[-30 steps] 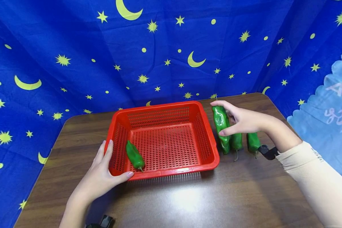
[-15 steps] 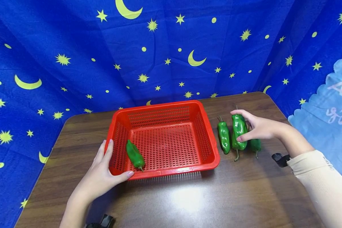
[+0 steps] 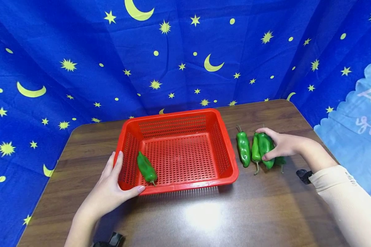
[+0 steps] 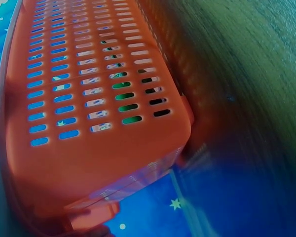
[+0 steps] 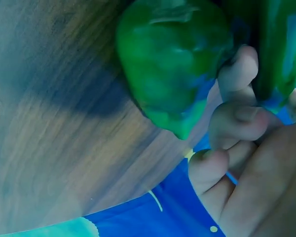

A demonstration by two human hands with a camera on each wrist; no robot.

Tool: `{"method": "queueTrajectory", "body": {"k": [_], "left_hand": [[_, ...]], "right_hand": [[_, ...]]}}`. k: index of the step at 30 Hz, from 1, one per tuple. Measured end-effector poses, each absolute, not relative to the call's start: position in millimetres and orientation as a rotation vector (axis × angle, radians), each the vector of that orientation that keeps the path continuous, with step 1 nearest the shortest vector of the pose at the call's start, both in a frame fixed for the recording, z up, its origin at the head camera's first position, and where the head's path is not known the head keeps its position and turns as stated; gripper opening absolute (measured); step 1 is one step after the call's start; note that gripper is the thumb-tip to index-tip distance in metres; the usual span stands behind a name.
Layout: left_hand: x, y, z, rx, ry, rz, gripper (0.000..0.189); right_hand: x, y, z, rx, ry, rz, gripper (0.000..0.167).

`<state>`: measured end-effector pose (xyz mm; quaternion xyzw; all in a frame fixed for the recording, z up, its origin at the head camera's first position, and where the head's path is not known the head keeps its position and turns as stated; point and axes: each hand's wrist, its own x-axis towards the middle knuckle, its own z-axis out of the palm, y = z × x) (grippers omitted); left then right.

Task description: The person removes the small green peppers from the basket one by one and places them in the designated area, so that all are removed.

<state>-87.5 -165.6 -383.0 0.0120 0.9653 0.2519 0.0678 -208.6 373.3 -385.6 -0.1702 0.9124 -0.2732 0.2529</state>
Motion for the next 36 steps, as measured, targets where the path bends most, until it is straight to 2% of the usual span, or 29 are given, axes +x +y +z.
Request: {"method": "queueTrajectory", "body": {"k": [12,18,23,29,36], "left_hand": [[-89.6,-165.5,-386.0,0.019,2.896,0.757,0.131],[-89.6,-166.9,-385.6,0.015,2.897,0.758,0.130],[-89.4,-167.3,-385.4,0.006,2.895,0.756,0.131],[-88.8,-168.0,-384.3,0.000,2.896,0.762,0.132],[-88.1,-168.4,-385.4,0.016,2.904,0.779,0.131]], "right_hand": [[-205.2,372.5,-387.4,-0.442,2.542,-0.381,0.103],[-209.0,367.5,-383.4,-0.425,2.528,-0.439,0.105],[-215.0,358.9,-365.7,-0.419,2.538,-0.568,0.096],[-225.4,324.2,-338.7,-0.676,2.634,-0.745,0.081],[-238.1,261.8,-314.4,-0.768,2.606,-0.805,0.080]]}}
